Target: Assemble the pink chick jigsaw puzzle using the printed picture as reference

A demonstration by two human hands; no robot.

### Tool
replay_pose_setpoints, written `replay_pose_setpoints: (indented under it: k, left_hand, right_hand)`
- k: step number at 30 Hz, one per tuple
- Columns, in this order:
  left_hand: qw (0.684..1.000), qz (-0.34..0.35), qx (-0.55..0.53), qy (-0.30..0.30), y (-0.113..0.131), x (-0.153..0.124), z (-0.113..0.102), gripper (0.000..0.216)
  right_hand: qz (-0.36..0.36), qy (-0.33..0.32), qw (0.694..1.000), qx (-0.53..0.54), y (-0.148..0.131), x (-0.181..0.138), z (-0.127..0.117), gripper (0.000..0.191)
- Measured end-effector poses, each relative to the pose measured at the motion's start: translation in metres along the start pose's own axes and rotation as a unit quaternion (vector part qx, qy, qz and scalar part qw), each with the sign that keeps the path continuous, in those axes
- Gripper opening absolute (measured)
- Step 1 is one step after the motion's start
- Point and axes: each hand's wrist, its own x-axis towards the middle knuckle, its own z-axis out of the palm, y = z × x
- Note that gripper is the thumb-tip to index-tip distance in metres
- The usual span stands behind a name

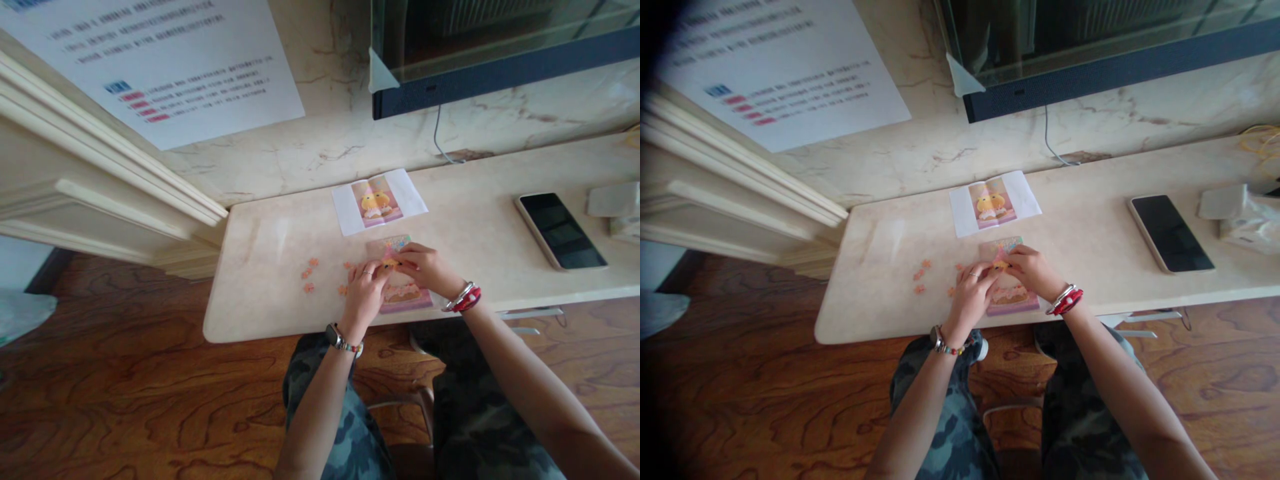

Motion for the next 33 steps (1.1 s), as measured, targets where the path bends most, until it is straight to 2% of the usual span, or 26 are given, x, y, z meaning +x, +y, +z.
replay_pose_setpoints:
  k: [13,18,24,30,33]
  left_hand:
    - [1.000,-0.010,0.023,0.003,0.005,0.000,-0.001,0.032]
    - [0.999,-0.020,0.046,0.003,0.009,0.001,-0.002,0.030]
    - [0.997,-0.021,0.069,0.006,0.015,0.001,0.000,0.028]
    - [0.998,-0.023,0.052,0.017,0.013,0.002,0.001,0.026]
    - [0.999,-0.028,0.039,0.016,0.013,0.001,0.000,0.026]
  right_hand:
    - [0.015,0.012,1.000,-0.017,-0.003,-0.008,0.006,0.019]
    - [-0.007,-0.004,0.995,-0.099,-0.010,-0.017,0.004,0.022]
    - [0.005,-0.072,0.963,-0.261,-0.029,-0.019,0.007,0.019]
    - [-0.013,-0.027,0.976,-0.216,-0.021,-0.025,0.002,0.022]
    - [-0.022,-0.034,0.974,-0.221,-0.021,-0.028,-0.001,0.021]
